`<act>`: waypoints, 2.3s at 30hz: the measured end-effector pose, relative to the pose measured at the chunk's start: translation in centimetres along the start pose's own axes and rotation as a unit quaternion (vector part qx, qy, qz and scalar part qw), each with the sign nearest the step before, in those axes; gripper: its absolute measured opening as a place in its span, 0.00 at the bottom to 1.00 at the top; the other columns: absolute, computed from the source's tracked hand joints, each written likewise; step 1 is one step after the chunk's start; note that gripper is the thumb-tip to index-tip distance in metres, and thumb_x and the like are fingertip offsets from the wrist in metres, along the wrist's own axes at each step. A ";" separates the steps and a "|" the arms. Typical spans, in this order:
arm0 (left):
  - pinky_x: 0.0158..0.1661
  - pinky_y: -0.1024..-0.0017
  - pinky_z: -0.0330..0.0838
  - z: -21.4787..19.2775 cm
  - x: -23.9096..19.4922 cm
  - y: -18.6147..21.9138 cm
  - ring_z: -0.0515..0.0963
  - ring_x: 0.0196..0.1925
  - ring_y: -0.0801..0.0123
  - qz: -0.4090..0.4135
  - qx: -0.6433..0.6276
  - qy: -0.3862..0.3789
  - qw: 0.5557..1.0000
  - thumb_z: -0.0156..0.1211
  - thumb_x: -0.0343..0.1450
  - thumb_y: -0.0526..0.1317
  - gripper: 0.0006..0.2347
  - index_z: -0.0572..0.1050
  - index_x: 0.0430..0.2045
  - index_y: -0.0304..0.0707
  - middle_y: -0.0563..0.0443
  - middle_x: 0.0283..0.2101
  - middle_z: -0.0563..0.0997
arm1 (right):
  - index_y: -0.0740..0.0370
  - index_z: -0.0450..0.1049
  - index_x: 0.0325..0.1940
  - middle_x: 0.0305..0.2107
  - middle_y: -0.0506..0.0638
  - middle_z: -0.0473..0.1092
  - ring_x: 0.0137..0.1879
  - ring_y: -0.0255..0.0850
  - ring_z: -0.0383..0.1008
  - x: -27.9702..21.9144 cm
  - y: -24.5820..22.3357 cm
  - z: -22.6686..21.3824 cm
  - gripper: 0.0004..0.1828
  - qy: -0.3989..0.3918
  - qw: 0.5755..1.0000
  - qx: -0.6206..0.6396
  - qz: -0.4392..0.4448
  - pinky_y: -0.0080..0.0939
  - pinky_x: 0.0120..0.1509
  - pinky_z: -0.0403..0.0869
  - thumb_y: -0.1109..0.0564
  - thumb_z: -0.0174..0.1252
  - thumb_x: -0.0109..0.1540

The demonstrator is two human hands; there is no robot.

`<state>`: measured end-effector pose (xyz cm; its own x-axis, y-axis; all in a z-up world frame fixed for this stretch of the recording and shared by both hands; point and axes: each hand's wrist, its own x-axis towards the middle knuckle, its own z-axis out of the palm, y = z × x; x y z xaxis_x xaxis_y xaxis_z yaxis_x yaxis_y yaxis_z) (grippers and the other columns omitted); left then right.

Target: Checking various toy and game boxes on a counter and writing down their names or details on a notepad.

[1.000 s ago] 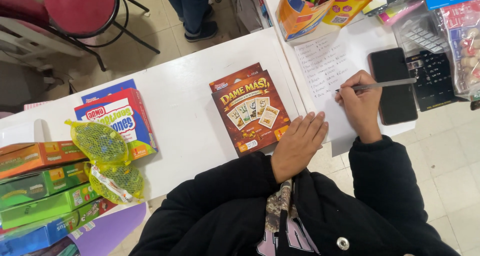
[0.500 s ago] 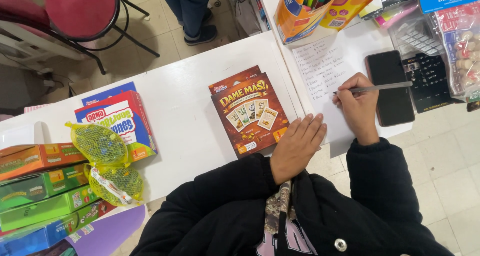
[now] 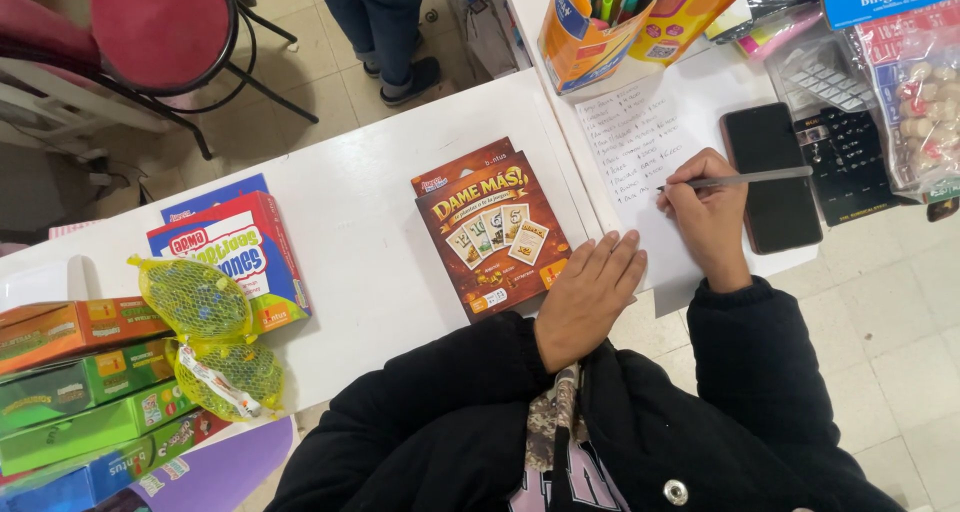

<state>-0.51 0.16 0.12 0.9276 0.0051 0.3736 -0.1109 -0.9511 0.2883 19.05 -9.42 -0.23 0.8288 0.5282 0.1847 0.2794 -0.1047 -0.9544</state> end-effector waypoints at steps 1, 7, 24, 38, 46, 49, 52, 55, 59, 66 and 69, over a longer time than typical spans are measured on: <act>0.70 0.52 0.54 0.0 0.0 0.0 0.67 0.71 0.46 -0.001 0.002 -0.001 1.000 0.60 0.73 0.44 0.25 0.64 0.64 0.34 0.35 0.68 0.67 | 0.71 0.69 0.29 0.26 0.52 0.63 0.27 0.39 0.74 0.0 -0.1 0.1 0.08 0.004 1.000 0.007 0.002 0.32 0.28 0.73 0.76 0.51 0.58; 0.70 0.52 0.54 -0.2 0.2 0.0 0.66 0.71 0.45 0.003 -0.006 -0.006 1.000 0.60 0.72 0.44 0.25 0.64 0.64 0.34 0.34 0.68 0.66 | 0.71 0.68 0.29 0.27 0.53 0.62 0.27 0.40 0.74 0.3 -0.2 0.0 0.07 0.025 1.000 0.010 -0.006 0.32 0.28 0.73 0.76 0.52 0.58; 0.70 0.51 0.54 0.0 0.2 0.0 0.67 0.71 0.45 0.000 -0.001 -0.016 1.000 0.62 0.72 0.44 0.26 0.64 0.64 0.34 0.34 0.69 0.66 | 0.70 0.70 0.29 0.18 0.58 0.70 0.22 0.41 0.74 0.0 -1.8 0.4 0.07 0.022 0.997 -0.070 0.011 0.33 0.26 0.72 0.75 0.53 0.58; 0.69 0.51 0.53 -0.3 0.3 -0.1 0.67 0.70 0.44 0.003 -0.012 -0.008 1.000 0.60 0.73 0.44 0.25 0.65 0.64 0.34 0.34 0.68 0.67 | 0.71 0.74 0.28 0.21 0.58 0.66 0.21 0.41 0.69 0.2 -1.4 0.5 0.06 0.012 0.999 -0.038 -0.029 0.34 0.26 0.68 0.76 0.56 0.51; 0.67 0.51 0.55 -0.2 0.2 -0.1 0.68 0.69 0.44 0.010 -0.006 0.009 1.000 0.57 0.73 0.44 0.24 0.65 0.63 0.34 0.34 0.67 0.67 | 0.71 0.74 0.30 0.23 0.58 0.69 0.26 0.42 0.76 0.1 -1.3 0.4 0.05 0.005 1.000 -0.015 -0.009 0.34 0.30 0.75 0.74 0.54 0.55; 0.66 0.51 0.56 0.0 0.3 -0.2 0.68 0.69 0.45 0.010 0.000 0.016 1.000 0.55 0.74 0.44 0.23 0.66 0.63 0.34 0.35 0.67 0.68 | 0.72 0.73 0.31 0.27 0.60 0.71 0.31 0.44 0.78 0.5 -1.5 0.4 0.05 0.001 1.000 -0.005 -0.006 0.36 0.34 0.78 0.74 0.53 0.57; 0.65 0.51 0.57 -0.2 0.3 0.0 0.68 0.69 0.45 0.015 0.004 0.020 1.000 0.56 0.74 0.44 0.22 0.66 0.62 0.35 0.36 0.66 0.68 | 0.72 0.72 0.31 0.30 0.60 0.71 0.33 0.45 0.79 0.3 -1.3 0.4 0.05 0.010 1.000 0.015 -0.007 0.38 0.37 0.79 0.74 0.53 0.56; 0.64 0.51 0.58 -0.4 0.7 -0.3 0.69 0.68 0.45 0.024 0.008 0.028 0.999 0.54 0.74 0.45 0.21 0.67 0.61 0.35 0.36 0.65 0.69 | 0.71 0.72 0.31 0.27 0.59 0.70 0.31 0.44 0.79 0.4 -0.9 0.2 0.05 0.019 0.999 0.025 -0.002 0.35 0.35 0.79 0.74 0.54 0.56; 0.62 0.52 0.60 -0.7 0.7 -0.3 0.70 0.66 0.46 0.022 0.008 0.029 0.999 0.49 0.75 0.47 0.20 0.68 0.60 0.35 0.36 0.64 0.71 | 0.70 0.72 0.32 0.20 0.59 0.73 0.26 0.38 0.76 0.2 -1.3 0.1 0.03 0.018 0.998 0.018 0.050 0.31 0.30 0.75 0.70 0.54 0.56; 0.61 0.47 0.61 -0.2 2.0 0.4 0.73 0.63 0.43 0.001 -0.018 0.035 0.999 0.48 0.73 0.60 0.28 0.71 0.55 0.32 0.34 0.59 0.73 | 0.68 0.73 0.30 0.15 0.58 0.70 0.20 0.36 0.72 0.0 -1.8 0.2 0.04 0.036 0.997 0.020 0.059 0.31 0.25 0.71 0.70 0.54 0.54; 0.61 0.47 0.63 0.3 2.7 0.9 0.75 0.58 0.42 -0.005 0.021 0.034 0.999 0.48 0.74 0.57 0.27 0.72 0.53 0.29 0.32 0.54 0.75 | 0.69 0.73 0.29 0.13 0.58 0.70 0.19 0.37 0.72 0.0 -1.5 0.0 0.04 0.028 0.998 0.030 0.054 0.33 0.23 0.71 0.71 0.55 0.52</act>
<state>2.03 -0.76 1.16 0.9019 0.0336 0.4306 -0.0858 -0.9631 0.2549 18.64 -9.29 1.20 0.8785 0.4690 0.0910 0.1586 -0.1067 -0.9816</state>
